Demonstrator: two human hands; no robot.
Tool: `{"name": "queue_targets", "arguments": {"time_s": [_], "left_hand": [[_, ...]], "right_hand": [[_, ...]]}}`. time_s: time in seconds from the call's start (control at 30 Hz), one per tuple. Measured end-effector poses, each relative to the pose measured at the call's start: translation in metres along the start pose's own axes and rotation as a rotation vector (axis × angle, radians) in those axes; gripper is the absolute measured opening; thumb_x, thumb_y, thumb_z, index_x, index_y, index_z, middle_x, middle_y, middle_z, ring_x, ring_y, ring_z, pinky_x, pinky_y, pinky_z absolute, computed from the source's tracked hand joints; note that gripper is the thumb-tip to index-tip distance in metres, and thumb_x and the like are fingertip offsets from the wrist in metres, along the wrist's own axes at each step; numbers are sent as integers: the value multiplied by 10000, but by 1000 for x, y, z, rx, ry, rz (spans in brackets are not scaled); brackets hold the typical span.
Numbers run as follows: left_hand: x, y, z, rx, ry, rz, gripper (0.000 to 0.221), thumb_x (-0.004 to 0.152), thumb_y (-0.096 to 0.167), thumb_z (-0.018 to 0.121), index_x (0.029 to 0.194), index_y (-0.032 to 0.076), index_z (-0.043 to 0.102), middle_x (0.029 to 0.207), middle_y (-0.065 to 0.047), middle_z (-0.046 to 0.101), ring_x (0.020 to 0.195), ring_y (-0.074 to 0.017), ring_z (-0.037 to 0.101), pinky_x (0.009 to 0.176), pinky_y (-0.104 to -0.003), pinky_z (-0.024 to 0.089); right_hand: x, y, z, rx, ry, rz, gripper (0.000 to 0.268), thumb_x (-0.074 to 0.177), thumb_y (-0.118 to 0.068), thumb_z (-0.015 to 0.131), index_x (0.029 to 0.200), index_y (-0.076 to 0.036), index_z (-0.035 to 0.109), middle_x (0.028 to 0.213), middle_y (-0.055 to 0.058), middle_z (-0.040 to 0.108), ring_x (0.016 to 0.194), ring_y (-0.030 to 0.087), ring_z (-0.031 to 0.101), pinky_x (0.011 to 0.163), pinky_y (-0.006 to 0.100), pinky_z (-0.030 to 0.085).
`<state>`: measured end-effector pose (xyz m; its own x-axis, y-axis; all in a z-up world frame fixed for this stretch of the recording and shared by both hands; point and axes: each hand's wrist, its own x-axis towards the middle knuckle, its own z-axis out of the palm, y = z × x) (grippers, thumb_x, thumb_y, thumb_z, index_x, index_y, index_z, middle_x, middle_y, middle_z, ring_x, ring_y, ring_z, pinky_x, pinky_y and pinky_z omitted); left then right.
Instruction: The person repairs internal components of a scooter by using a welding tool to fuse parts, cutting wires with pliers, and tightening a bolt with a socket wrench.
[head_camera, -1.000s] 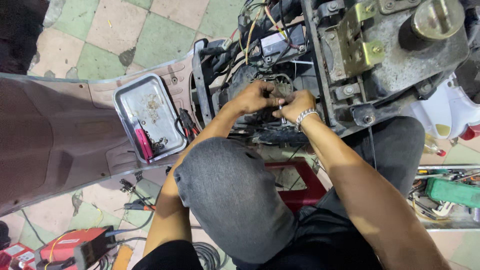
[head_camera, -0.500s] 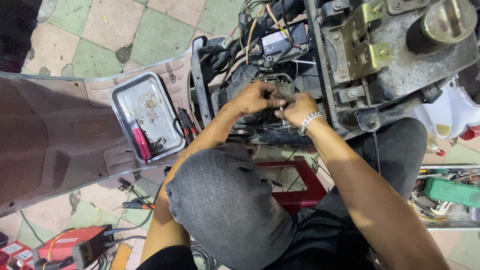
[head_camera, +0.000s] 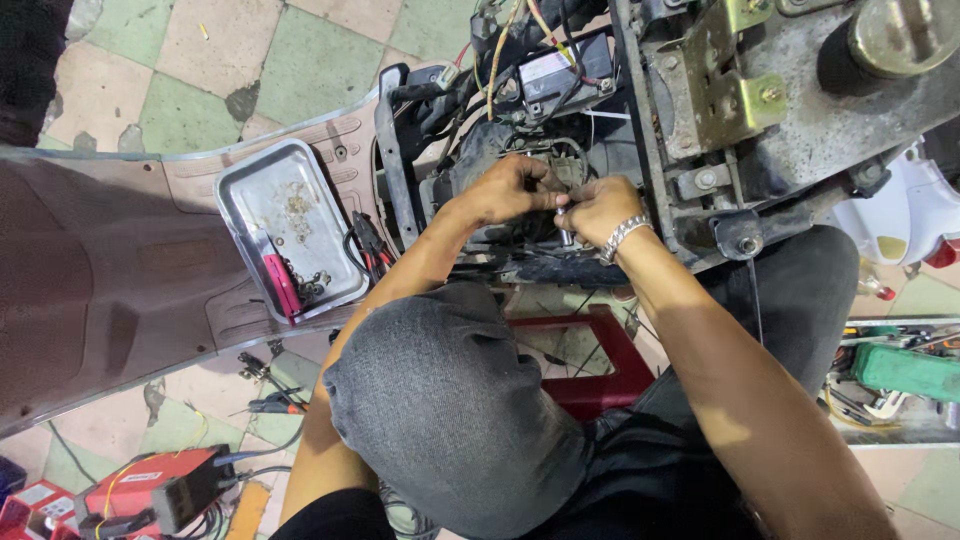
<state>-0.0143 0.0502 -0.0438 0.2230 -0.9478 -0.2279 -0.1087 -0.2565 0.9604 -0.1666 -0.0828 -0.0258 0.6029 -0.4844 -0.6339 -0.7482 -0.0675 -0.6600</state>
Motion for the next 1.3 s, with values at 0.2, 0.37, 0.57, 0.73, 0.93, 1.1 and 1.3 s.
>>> {"name": "queue_targets", "arguments": {"time_s": [0.2,0.37,0.57,0.73,0.93,1.1,1.3], "left_hand": [[0,0,-1,-34,9,-44,259,846,264,852,941,34,777,835,-54,758,765,-111,631,699,-314,534],[3,-1,1,0,8,-26,266,836,268,865,929,35,775,826,-38,752,759,-104,636,697,-310,534],[-1,0,-1,49,12,-46,267,847,294,855,943,55,784,805,-22,745,740,-96,623,685,-308,524],[3,-4,1,-68,-8,-43,281,844,288,862,935,40,767,831,-34,749,757,-89,613,694,-311,529],[2,-5,1,11,8,-45,263,856,270,860,946,37,777,827,-52,750,760,-100,611,688,-301,521],[2,1,1,-30,-4,-55,253,832,261,863,942,49,779,822,-34,755,741,-89,623,678,-299,526],[0,1,0,61,14,-100,235,853,248,869,918,41,782,790,-44,727,722,-102,587,664,-307,503]], "right_hand": [[2,-4,4,-142,3,-81,363,728,-121,879,1063,-24,776,763,73,760,652,119,677,596,292,545],[2,-4,7,-209,100,-125,455,613,-146,977,1004,-7,789,868,77,775,751,118,711,700,268,561],[7,3,5,-92,14,-118,432,662,-166,915,1054,-46,781,876,78,806,767,125,742,725,295,590],[3,-8,8,-208,135,-52,498,596,-150,994,1006,14,762,875,100,773,752,141,712,739,289,581],[6,3,3,-113,-41,-105,471,661,-189,901,1103,-94,768,824,102,800,726,156,693,680,317,561],[3,-6,9,-177,151,-75,482,579,-152,994,958,32,760,873,108,771,758,135,715,720,288,587],[-1,-5,2,-140,79,-150,471,628,-166,945,1053,-53,776,862,99,790,741,146,717,710,301,568]]}}
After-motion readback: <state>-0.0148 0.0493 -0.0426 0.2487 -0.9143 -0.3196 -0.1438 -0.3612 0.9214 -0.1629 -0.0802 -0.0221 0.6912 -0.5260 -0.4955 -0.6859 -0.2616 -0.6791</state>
